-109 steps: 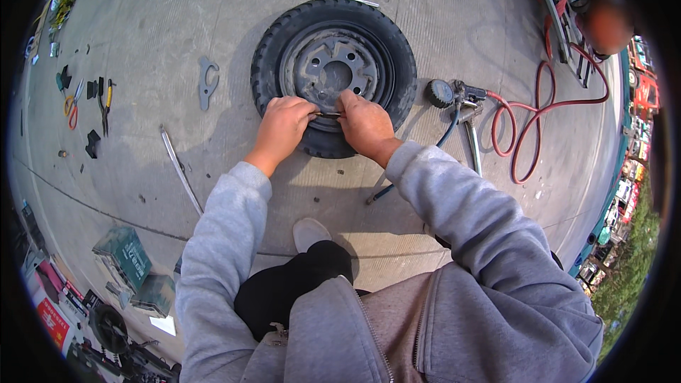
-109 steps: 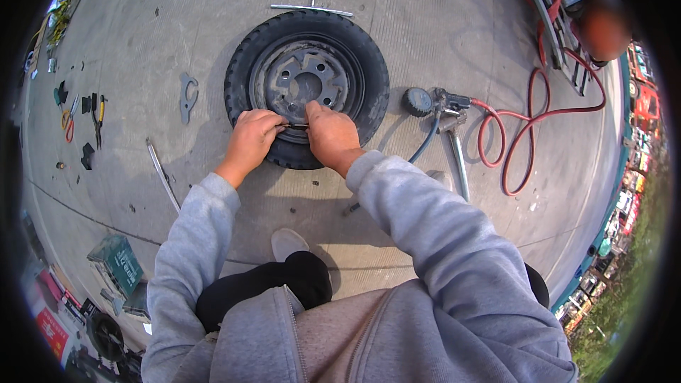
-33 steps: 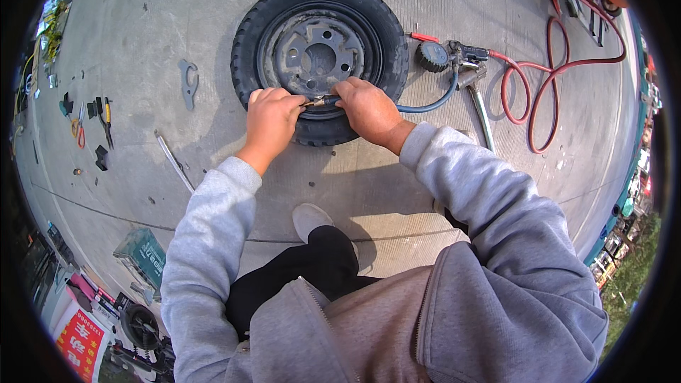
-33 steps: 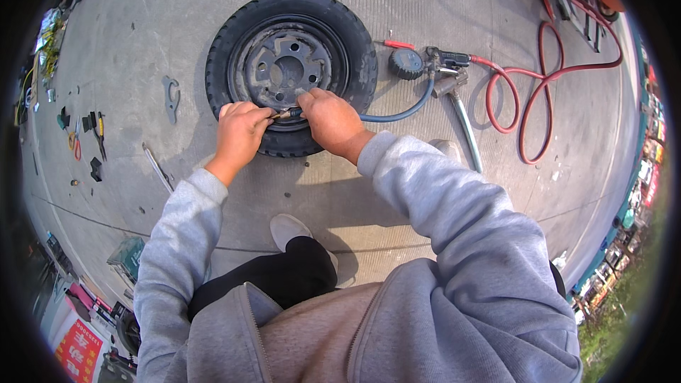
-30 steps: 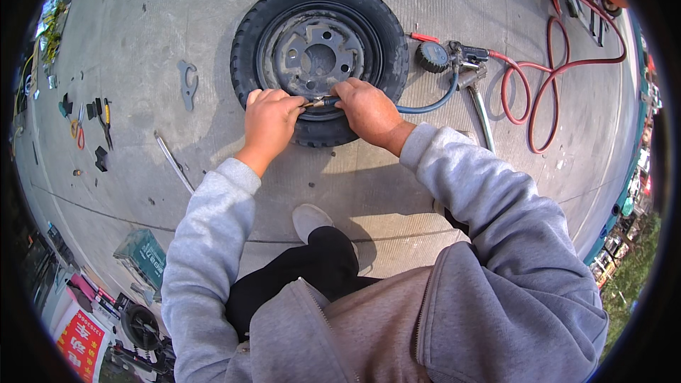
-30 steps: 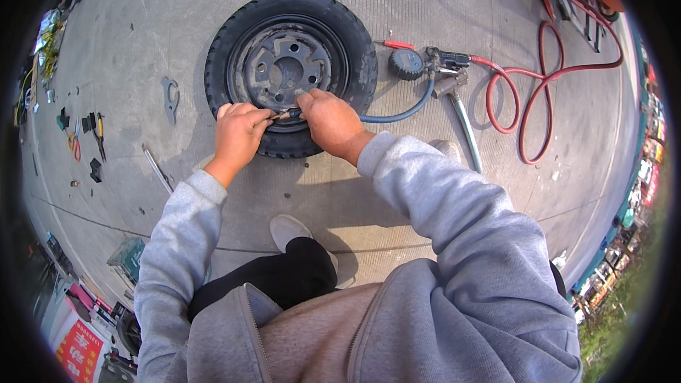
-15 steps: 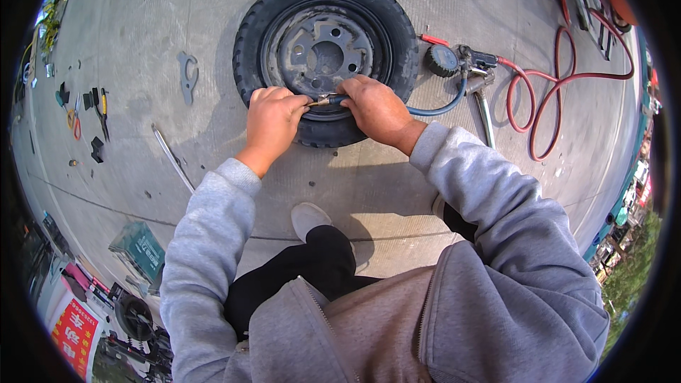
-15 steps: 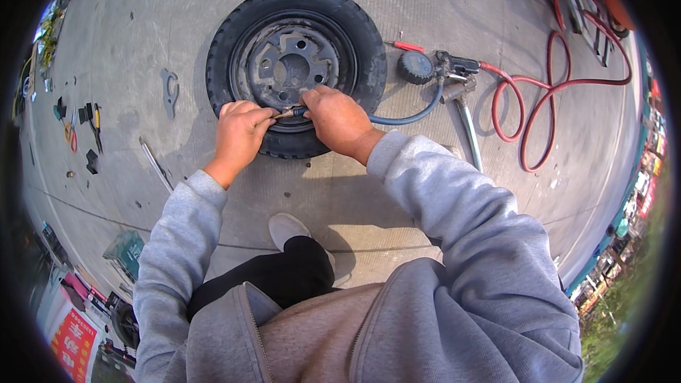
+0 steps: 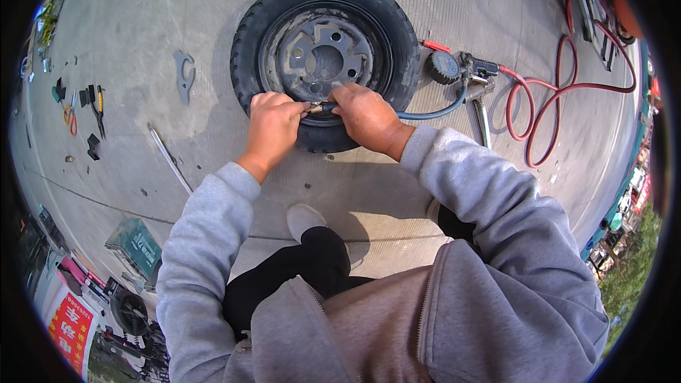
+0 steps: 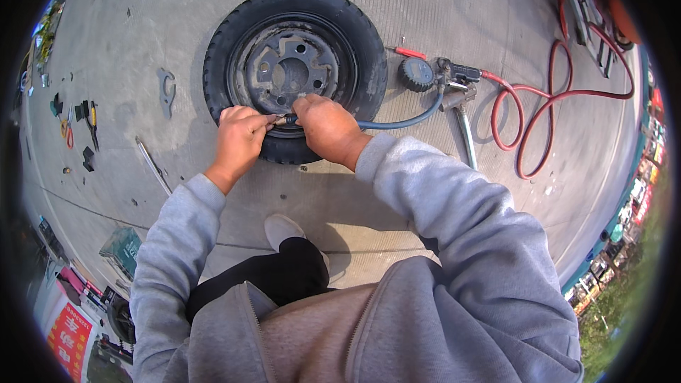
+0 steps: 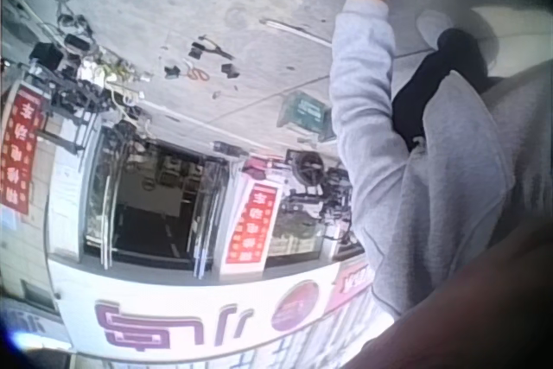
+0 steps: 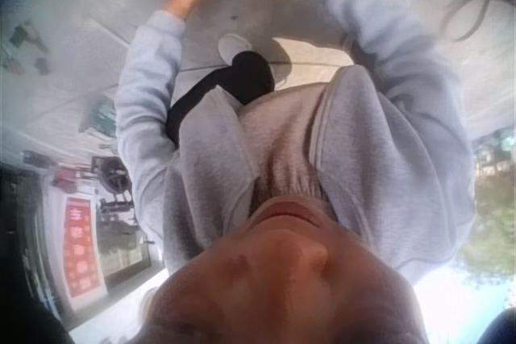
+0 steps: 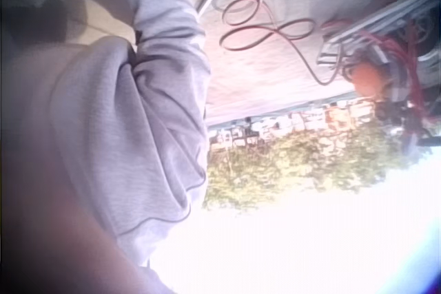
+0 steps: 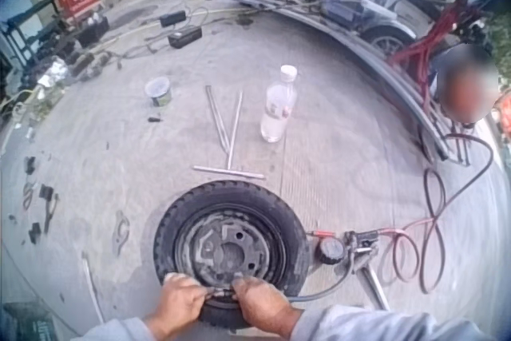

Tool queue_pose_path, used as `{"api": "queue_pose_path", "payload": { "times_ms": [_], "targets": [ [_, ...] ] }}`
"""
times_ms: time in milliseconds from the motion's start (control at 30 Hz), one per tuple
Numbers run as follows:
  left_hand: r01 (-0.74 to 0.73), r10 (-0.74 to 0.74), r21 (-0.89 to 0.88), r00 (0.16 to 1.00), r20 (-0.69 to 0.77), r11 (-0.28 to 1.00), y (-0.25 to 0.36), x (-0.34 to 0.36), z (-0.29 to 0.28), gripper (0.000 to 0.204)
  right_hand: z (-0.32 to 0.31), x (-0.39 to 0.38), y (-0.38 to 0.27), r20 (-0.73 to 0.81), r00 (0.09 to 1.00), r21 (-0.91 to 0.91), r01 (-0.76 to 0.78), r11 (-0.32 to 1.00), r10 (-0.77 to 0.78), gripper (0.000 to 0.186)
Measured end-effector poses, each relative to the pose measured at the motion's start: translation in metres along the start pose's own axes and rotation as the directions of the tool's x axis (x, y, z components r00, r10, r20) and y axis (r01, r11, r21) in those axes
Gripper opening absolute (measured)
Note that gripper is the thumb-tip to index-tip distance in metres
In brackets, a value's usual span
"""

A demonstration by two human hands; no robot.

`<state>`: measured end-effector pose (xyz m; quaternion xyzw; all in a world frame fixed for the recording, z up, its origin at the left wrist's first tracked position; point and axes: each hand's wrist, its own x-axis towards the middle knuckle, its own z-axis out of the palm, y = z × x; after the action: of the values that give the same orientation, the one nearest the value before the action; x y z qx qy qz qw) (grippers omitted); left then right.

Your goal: The person hammers a small tire on the ground, then uses a pneumatic inflator to add air. They retrieve a red tool from a scooter's storage compartment and use it to adjust the tire valve before inflating again. The tire remains on the ground throughout.

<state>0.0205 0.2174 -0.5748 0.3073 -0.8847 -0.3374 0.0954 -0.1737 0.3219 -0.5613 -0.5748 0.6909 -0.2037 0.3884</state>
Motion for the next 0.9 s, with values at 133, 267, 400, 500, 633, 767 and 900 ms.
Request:
{"api": "queue_pose_path", "payload": {
  "times_ms": [133,267,400,500,633,767,900],
  "targets": [
    [0.038,-0.039,0.049,0.999,0.022,0.998,0.016,0.004,-0.005,0.020,-0.006,0.003,-0.003,-0.002,0.999,0.020,0.051,0.998,-0.051,0.023],
    [0.103,-0.107,0.135,0.994,0.027,0.986,0.034,0.003,-0.004,0.037,-0.007,0.000,0.007,0.096,0.992,0.063,0.080,0.995,-0.086,0.034],
    [0.006,-0.015,0.324,1.000,0.025,0.946,0.041,0.001,0.003,0.033,0.002,-0.007,0.018,-0.003,0.980,0.151,0.196,0.969,-0.198,0.045],
    [0.007,-0.028,0.398,0.999,0.046,0.917,0.038,0.005,0.007,0.029,-0.021,-0.002,0.020,0.225,0.930,0.083,0.281,0.956,-0.292,0.049],
    [0.019,-0.040,0.396,0.998,0.046,0.918,0.041,0.002,0.006,0.030,-0.143,0.012,0.050,0.280,0.909,-0.071,0.339,0.938,-0.308,0.044],
    [0.122,-0.103,0.411,0.992,-0.067,0.904,0.052,0.000,0.016,0.029,-0.272,-0.021,0.134,-0.088,0.986,-0.313,-0.163,0.936,0.142,0.045],
    [0.311,-0.282,0.433,0.950,-0.132,0.846,0.068,-0.003,0.032,0.034,-0.255,-0.094,0.209,-0.059,0.853,-0.417,-0.493,0.764,0.518,0.070]
  ]
}}
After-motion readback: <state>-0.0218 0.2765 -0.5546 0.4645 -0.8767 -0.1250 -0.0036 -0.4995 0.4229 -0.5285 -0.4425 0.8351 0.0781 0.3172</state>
